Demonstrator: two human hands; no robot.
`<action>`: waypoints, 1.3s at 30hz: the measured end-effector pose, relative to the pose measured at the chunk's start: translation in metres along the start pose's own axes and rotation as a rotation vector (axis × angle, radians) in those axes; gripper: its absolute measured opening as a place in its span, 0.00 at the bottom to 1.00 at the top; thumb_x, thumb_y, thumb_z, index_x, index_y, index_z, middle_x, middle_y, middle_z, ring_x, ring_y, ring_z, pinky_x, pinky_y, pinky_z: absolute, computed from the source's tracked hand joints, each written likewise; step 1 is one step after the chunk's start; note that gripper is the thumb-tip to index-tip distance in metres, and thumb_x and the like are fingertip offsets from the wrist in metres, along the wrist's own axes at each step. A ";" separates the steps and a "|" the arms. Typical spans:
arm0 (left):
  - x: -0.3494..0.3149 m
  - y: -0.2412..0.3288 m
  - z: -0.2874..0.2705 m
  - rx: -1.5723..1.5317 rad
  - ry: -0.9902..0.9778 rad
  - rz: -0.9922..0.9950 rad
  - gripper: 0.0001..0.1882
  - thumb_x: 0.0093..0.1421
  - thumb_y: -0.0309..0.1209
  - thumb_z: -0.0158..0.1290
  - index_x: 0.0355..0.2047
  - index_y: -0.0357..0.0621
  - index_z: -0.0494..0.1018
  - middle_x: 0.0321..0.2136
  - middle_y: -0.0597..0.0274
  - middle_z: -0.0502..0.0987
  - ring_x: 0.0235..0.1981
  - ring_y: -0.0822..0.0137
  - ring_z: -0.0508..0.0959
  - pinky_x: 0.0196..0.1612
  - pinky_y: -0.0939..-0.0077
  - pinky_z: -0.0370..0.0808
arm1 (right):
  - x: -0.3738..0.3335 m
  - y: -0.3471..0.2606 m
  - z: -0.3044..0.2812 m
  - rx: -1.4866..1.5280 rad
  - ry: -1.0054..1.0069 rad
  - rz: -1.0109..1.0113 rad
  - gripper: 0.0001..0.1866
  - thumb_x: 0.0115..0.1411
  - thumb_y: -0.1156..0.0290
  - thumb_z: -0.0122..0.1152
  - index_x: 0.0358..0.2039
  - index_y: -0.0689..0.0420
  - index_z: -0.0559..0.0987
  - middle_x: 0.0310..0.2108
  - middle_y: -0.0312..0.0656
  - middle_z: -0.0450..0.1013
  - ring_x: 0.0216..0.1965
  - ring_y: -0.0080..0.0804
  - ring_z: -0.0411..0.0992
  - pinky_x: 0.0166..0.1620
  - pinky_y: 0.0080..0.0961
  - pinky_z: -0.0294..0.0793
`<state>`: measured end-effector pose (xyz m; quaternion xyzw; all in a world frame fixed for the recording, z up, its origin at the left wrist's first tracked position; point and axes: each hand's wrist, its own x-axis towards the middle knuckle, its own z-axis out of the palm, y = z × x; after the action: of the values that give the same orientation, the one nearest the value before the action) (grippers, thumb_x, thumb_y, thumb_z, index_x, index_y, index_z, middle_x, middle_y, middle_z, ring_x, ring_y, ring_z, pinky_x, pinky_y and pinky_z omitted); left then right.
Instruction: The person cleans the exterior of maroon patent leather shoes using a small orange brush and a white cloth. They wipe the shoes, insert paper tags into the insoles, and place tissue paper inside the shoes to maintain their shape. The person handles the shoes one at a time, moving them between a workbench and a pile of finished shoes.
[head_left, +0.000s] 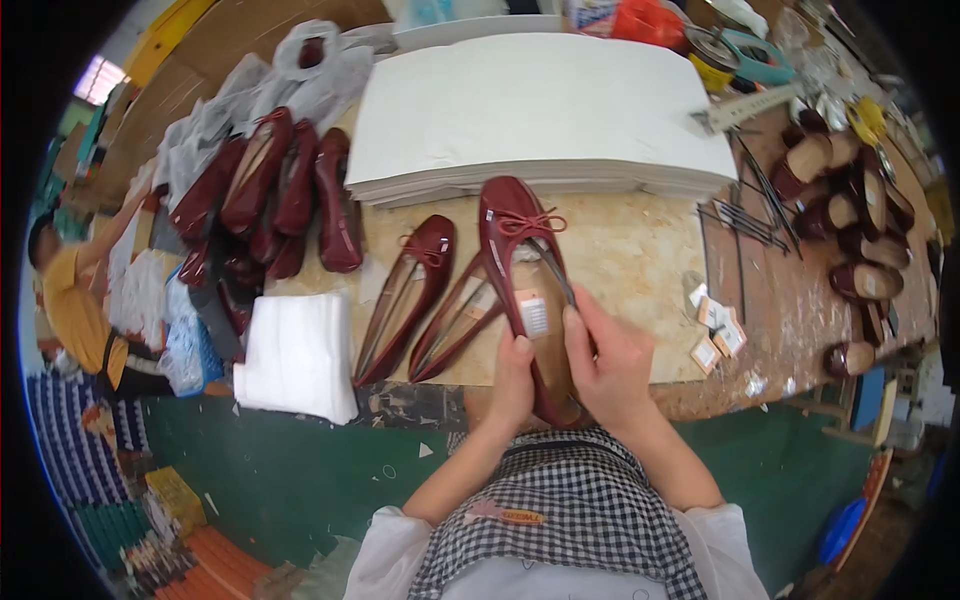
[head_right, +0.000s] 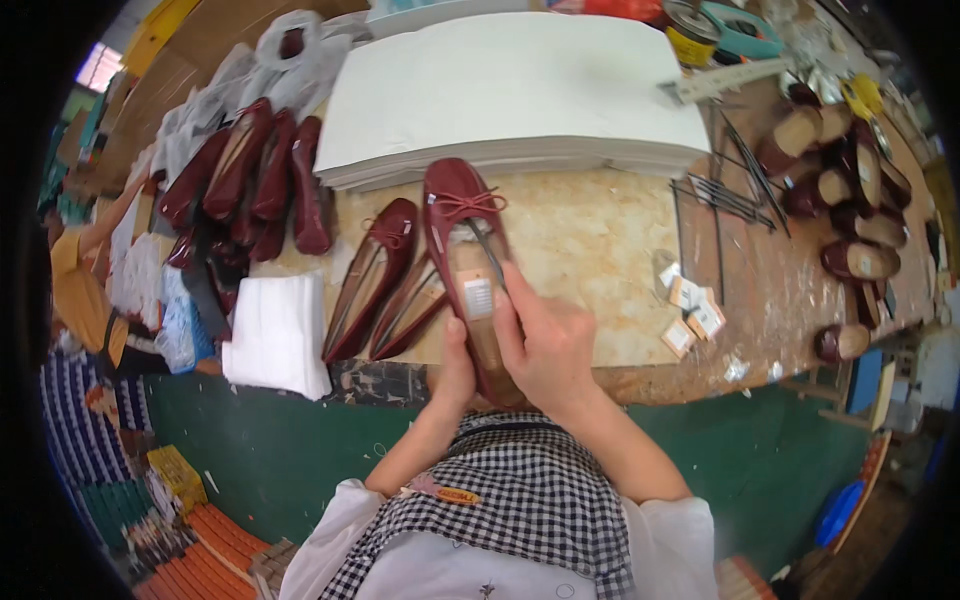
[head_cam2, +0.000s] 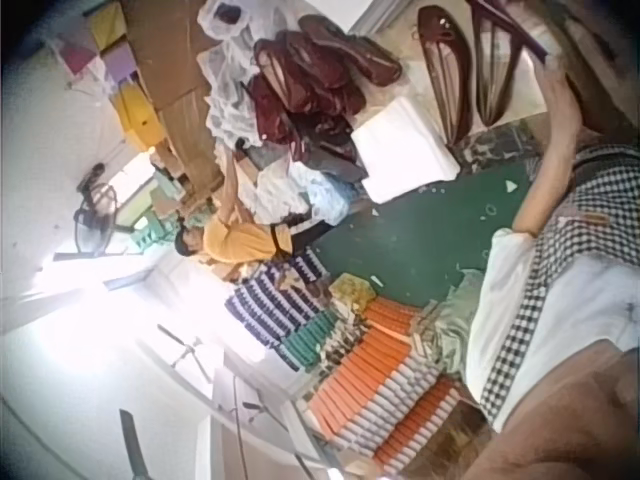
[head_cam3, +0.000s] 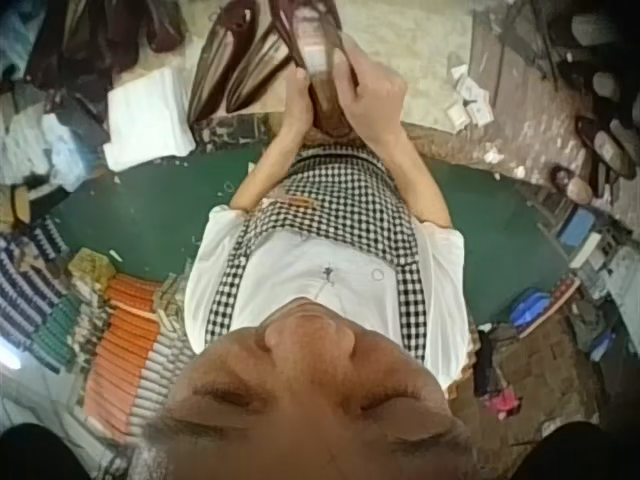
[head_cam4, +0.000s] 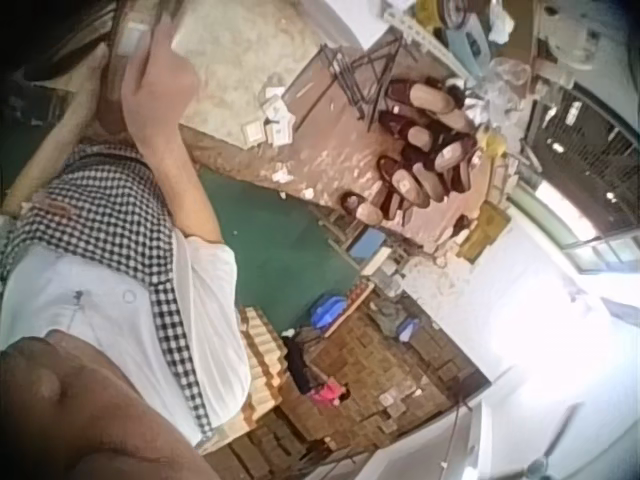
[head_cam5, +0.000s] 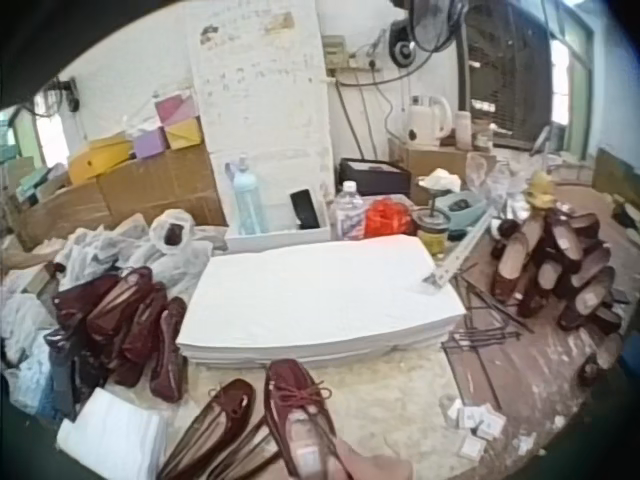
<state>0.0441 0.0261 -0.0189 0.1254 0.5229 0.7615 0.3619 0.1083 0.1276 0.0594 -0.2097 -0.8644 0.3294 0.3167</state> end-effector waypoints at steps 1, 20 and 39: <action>-0.002 -0.004 0.000 -0.059 0.045 -0.007 0.32 0.63 0.51 0.44 0.57 0.36 0.61 0.47 0.55 0.71 0.48 0.65 0.72 0.53 0.70 0.69 | -0.010 0.001 0.011 -0.031 -0.004 -0.039 0.14 0.58 0.73 0.59 0.44 0.65 0.78 0.13 0.45 0.68 0.13 0.37 0.69 0.19 0.32 0.66; 0.036 0.168 -0.160 1.765 -0.006 0.490 0.24 0.40 0.27 0.60 0.42 0.43 0.75 0.53 0.43 0.66 0.57 0.43 0.64 0.60 0.53 0.59 | -0.041 0.110 -0.145 -0.061 -0.272 0.375 0.16 0.60 0.67 0.57 0.48 0.52 0.79 0.28 0.46 0.78 0.28 0.40 0.77 0.34 0.33 0.75; 0.217 0.208 -0.008 2.152 0.027 0.837 0.25 0.49 0.24 0.59 0.50 0.40 0.70 0.55 0.43 0.66 0.60 0.47 0.64 0.62 0.59 0.59 | -0.084 0.370 -0.376 -0.323 -0.161 0.502 0.14 0.58 0.61 0.58 0.37 0.57 0.81 0.30 0.50 0.78 0.33 0.49 0.76 0.41 0.40 0.75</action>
<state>-0.2013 0.1291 0.1214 0.5246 0.8226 -0.0165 -0.2187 0.4834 0.5010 -0.0161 -0.4377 -0.8489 0.2715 0.1187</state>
